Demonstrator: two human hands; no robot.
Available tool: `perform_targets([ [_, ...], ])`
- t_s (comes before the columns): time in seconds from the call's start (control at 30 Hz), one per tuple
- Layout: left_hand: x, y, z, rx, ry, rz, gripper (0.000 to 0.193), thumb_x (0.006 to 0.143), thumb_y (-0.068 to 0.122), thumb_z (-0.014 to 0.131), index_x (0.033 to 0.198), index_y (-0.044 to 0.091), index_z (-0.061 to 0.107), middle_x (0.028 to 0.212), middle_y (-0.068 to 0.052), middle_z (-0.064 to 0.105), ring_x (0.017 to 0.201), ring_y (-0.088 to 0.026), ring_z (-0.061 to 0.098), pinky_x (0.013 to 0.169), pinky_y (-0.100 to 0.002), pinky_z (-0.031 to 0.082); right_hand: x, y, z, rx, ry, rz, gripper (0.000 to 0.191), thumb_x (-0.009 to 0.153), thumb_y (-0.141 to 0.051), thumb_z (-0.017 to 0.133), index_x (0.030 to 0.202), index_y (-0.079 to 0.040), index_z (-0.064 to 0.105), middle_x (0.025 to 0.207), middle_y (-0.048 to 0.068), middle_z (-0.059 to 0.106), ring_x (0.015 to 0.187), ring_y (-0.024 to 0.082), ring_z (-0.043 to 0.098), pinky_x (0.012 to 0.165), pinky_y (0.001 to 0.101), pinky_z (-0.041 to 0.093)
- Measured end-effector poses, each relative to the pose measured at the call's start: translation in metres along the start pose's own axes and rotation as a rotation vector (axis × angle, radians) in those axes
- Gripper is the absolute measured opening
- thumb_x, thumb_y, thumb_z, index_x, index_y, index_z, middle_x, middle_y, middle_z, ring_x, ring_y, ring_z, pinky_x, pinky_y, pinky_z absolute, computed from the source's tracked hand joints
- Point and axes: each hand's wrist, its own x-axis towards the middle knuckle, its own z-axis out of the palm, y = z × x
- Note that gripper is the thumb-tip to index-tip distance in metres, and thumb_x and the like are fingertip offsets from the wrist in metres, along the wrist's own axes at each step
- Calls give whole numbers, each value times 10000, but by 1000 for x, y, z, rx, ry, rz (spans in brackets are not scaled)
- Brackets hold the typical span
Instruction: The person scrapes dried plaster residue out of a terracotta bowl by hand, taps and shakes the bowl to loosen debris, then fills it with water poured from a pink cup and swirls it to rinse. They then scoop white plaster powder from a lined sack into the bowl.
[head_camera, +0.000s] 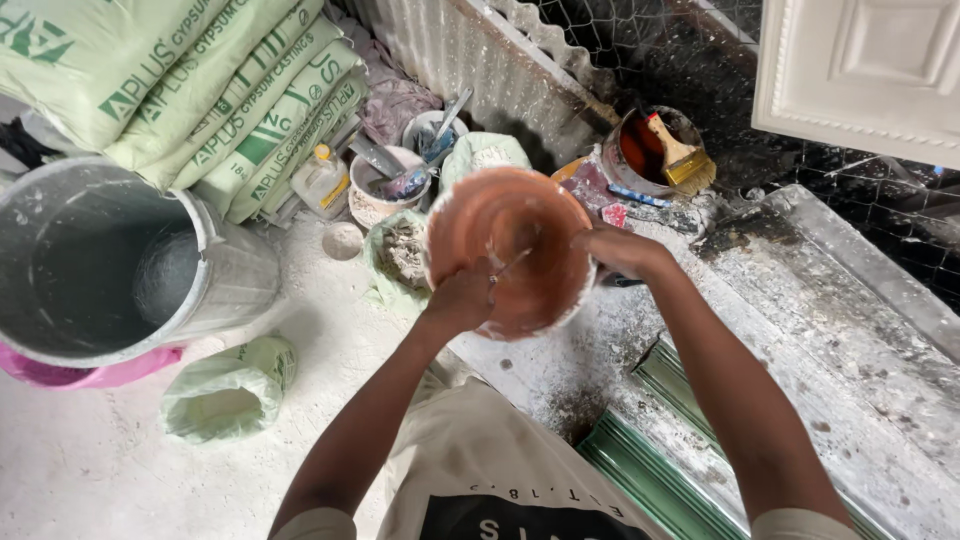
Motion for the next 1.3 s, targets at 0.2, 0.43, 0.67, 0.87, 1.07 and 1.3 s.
perform_targets([
  [0.2,25,-31,-26,-74,285,418,194,1024,125,468,1082,48,636,1082,-234,694,1082,-422,657,1020,-494,523,-32,-27,82,-403,543,-970,919,845,28,576,1652,-170,182,1687,305,165,1531,531,238,1190,538,338],
  [0.43,45,-97,-73,21,557,415,280,1020,254,639,1257,112,686,1252,-94,720,1206,-315,661,1034,-483,512,-6,-50,119,-630,824,-1237,846,860,101,686,1600,-202,410,1704,277,151,1553,522,292,1221,534,415],
  [0.67,51,-98,-92,216,907,411,340,874,237,724,1187,105,703,1212,-128,710,1157,-372,642,981,-541,494,41,-64,122,-631,909,-1373,793,803,60,728,1509,-175,454,1649,322,183,1494,595,274,1167,582,402],
  [0.87,26,-110,-13,-141,704,64,271,972,180,581,1197,38,628,1090,-234,685,1012,-479,626,839,-548,516,37,-56,129,-615,941,-1382,705,897,60,750,1495,-222,506,1675,269,226,1543,524,297,1252,560,378],
  [1.07,-19,-116,66,-297,399,-184,356,999,248,533,1253,1,568,1119,-272,646,996,-485,634,824,-568,507,4,-3,81,-286,1010,-1298,856,839,153,484,1622,-97,246,1727,247,164,1614,467,216,1329,556,238],
  [1.3,95,-29,80,186,384,228,413,929,210,581,1314,62,560,1098,-210,592,1062,-412,575,847,-560,465,-19,144,8,1045,790,-658,596,881,9,467,1473,-24,404,1358,190,546,1205,342,591,1040,501,505],
])
